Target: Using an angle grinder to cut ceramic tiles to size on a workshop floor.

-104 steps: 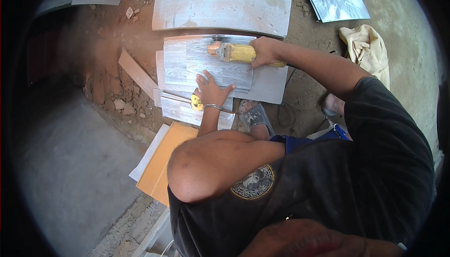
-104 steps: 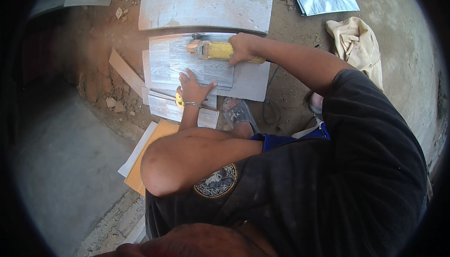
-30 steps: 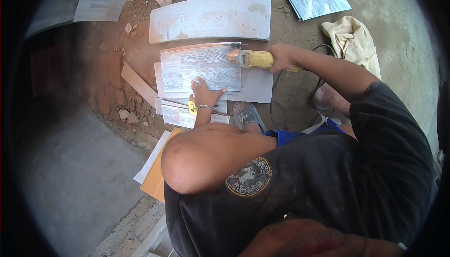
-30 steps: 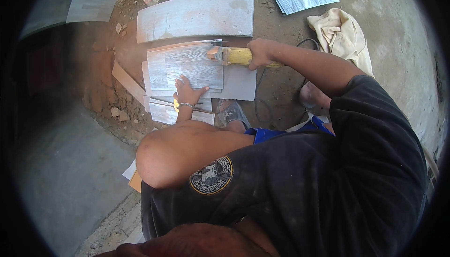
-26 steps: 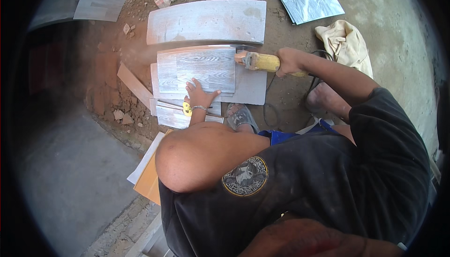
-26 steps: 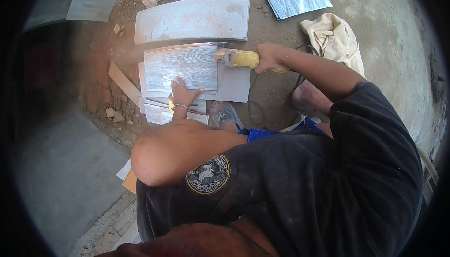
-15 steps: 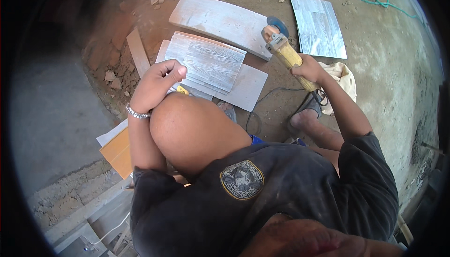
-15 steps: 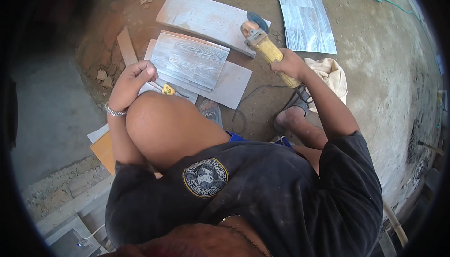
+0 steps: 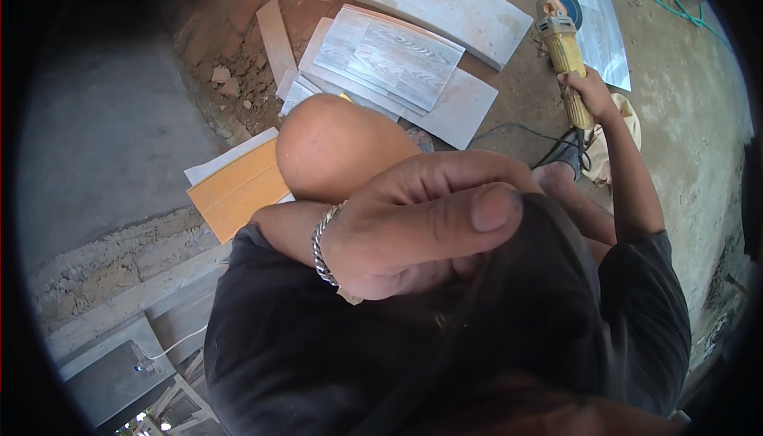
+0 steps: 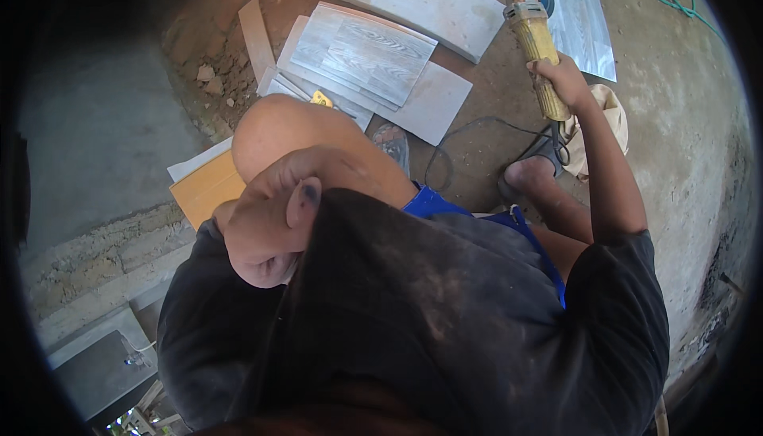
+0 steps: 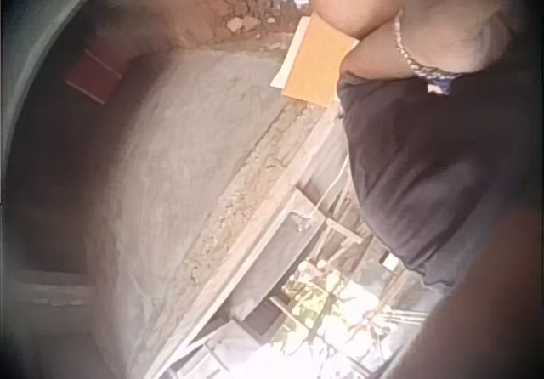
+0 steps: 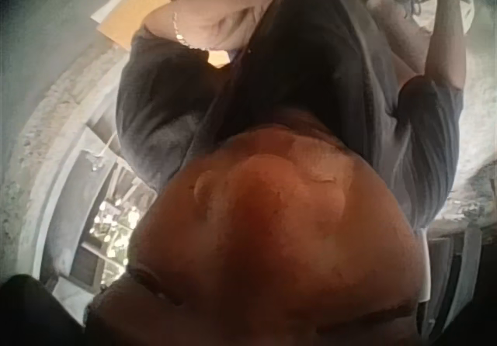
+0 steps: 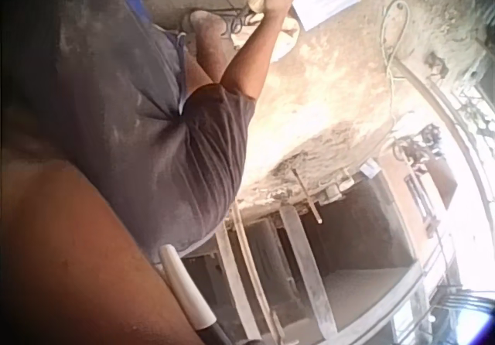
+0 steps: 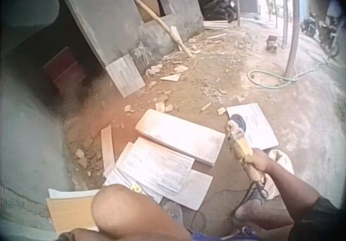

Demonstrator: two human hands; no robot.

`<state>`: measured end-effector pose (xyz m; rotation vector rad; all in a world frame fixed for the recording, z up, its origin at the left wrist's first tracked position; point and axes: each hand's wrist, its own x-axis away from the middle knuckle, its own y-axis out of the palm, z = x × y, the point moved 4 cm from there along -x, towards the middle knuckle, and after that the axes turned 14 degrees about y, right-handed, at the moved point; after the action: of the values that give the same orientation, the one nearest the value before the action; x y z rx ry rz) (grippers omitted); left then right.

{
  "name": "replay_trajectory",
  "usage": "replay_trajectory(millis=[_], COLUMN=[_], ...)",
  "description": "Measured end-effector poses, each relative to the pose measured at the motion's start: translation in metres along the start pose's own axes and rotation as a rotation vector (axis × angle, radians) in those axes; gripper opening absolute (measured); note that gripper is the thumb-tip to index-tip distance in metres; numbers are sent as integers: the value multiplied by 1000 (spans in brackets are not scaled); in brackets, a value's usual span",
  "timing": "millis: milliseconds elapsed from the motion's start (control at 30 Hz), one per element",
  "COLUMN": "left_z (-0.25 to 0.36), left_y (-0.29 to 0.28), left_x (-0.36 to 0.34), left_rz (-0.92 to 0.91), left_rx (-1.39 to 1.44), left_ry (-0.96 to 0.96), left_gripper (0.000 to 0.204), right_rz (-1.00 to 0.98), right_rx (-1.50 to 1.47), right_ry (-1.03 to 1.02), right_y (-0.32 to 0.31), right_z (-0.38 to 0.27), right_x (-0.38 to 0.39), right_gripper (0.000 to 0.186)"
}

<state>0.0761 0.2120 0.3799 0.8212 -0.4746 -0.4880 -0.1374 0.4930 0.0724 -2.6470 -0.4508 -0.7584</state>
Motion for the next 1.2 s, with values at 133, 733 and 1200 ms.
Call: replay_trajectory(millis=[133, 733, 1200], left_z=[-4, -24, 3], left_y=[18, -43, -46], left_x=[-5, -22, 27], left_rz=[199, -29, -263], left_rx=[264, -88, -1094], left_ry=[27, 454, 937], left_gripper=[20, 19, 26], right_rz=[-63, -31, -30], right_rx=[-29, 53, 100], right_ry=[46, 117, 119], right_y=[26, 50, 47], right_z=[24, 35, 21], right_x=[-15, -18, -35], right_gripper=[45, 52, 56])
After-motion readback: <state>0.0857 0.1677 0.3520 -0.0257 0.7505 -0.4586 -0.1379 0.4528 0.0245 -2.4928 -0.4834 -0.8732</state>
